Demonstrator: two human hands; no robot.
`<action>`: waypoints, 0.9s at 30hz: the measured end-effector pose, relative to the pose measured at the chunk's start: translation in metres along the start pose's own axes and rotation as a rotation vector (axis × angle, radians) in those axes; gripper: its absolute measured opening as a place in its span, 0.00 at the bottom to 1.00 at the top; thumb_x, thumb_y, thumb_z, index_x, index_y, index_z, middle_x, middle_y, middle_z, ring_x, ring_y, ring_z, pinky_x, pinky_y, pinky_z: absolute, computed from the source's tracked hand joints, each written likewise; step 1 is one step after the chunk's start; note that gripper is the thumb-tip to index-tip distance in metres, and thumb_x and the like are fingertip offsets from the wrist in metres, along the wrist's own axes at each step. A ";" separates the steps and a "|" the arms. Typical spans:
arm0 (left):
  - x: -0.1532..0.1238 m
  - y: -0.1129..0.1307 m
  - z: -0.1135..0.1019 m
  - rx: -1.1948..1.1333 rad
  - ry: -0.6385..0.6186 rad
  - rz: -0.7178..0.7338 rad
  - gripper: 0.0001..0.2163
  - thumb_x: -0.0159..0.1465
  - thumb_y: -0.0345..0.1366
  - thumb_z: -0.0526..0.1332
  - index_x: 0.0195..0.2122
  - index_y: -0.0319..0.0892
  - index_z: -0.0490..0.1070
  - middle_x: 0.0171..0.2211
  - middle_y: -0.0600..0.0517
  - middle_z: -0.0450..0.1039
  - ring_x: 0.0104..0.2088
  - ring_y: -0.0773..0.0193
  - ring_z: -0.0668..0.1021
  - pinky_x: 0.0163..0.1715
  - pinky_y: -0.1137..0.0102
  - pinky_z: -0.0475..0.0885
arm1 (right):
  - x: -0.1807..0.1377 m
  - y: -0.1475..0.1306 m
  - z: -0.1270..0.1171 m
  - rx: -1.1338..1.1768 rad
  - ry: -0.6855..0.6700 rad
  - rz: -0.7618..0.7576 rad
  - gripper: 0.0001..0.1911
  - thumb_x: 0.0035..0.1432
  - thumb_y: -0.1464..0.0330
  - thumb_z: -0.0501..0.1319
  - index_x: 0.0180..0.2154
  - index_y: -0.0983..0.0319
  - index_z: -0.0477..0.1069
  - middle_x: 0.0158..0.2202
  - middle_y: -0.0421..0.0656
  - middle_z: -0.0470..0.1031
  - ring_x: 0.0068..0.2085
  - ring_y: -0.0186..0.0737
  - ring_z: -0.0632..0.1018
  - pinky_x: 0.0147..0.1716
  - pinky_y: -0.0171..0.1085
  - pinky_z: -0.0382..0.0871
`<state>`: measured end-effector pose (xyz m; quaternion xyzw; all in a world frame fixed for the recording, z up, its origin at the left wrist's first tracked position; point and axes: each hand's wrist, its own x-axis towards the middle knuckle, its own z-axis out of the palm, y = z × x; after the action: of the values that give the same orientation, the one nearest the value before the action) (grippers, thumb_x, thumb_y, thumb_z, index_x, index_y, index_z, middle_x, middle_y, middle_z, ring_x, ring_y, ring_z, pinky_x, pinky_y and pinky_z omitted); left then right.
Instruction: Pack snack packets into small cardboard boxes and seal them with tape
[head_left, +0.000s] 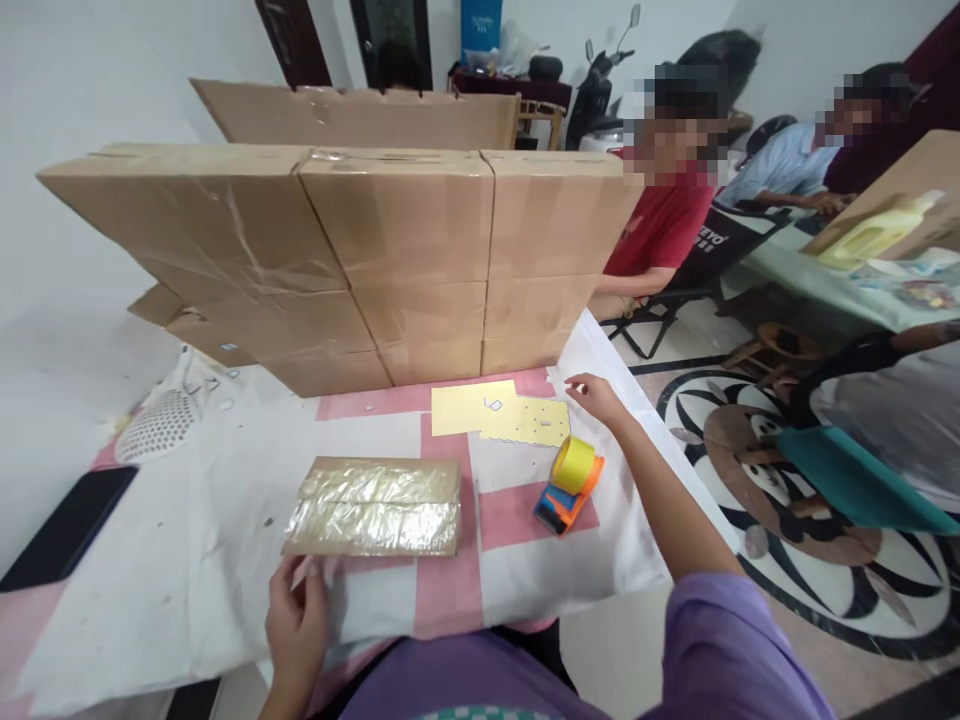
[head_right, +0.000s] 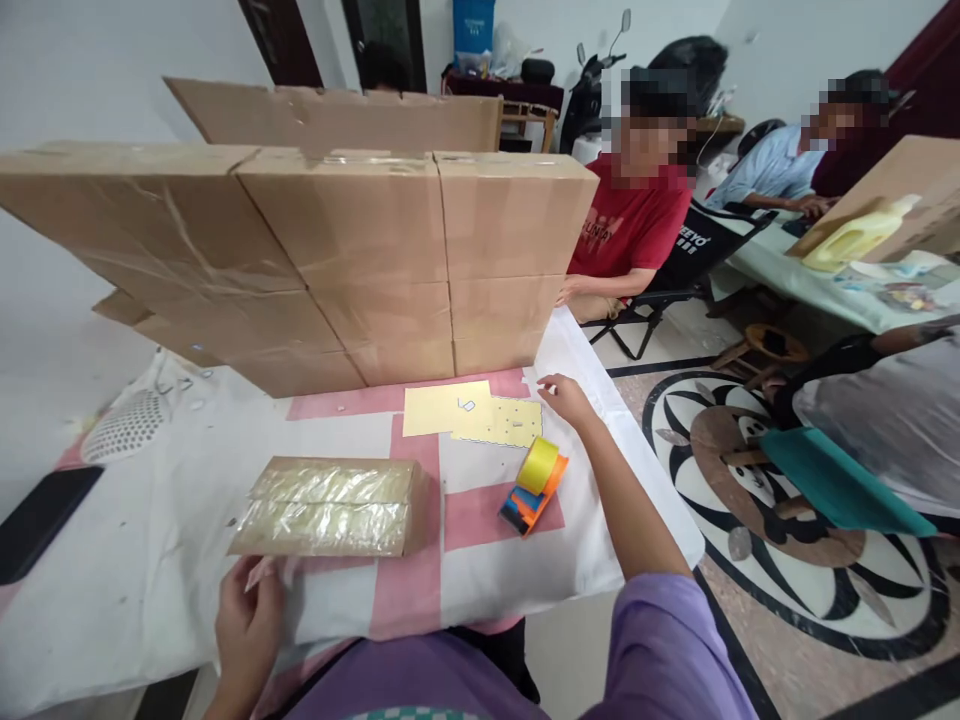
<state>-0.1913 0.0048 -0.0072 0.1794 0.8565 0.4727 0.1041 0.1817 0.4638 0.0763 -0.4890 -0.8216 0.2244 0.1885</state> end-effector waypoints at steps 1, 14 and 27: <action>0.000 -0.004 0.000 0.051 0.000 -0.005 0.28 0.62 0.55 0.59 0.57 0.41 0.69 0.53 0.41 0.74 0.49 0.47 0.78 0.49 0.55 0.72 | 0.010 0.003 0.008 -0.009 -0.019 0.002 0.16 0.58 0.70 0.62 0.47 0.64 0.80 0.42 0.49 0.81 0.34 0.42 0.77 0.40 0.39 0.71; 0.002 -0.002 0.001 0.193 -0.055 0.033 0.20 0.60 0.50 0.60 0.50 0.46 0.68 0.42 0.46 0.77 0.41 0.50 0.81 0.38 0.62 0.73 | 0.024 -0.027 0.004 0.081 0.015 -0.045 0.07 0.59 0.72 0.57 0.30 0.61 0.72 0.29 0.44 0.77 0.32 0.41 0.74 0.34 0.37 0.66; -0.001 -0.002 0.000 0.219 -0.090 0.046 0.13 0.62 0.46 0.61 0.42 0.44 0.67 0.29 0.53 0.73 0.30 0.59 0.78 0.32 0.66 0.69 | -0.186 -0.172 0.099 0.724 0.261 0.192 0.05 0.63 0.64 0.64 0.36 0.58 0.76 0.30 0.40 0.76 0.29 0.38 0.76 0.29 0.36 0.68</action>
<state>-0.1910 0.0036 -0.0095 0.2304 0.8932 0.3698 0.1112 0.0894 0.2085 0.0721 -0.4898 -0.6091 0.4523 0.4297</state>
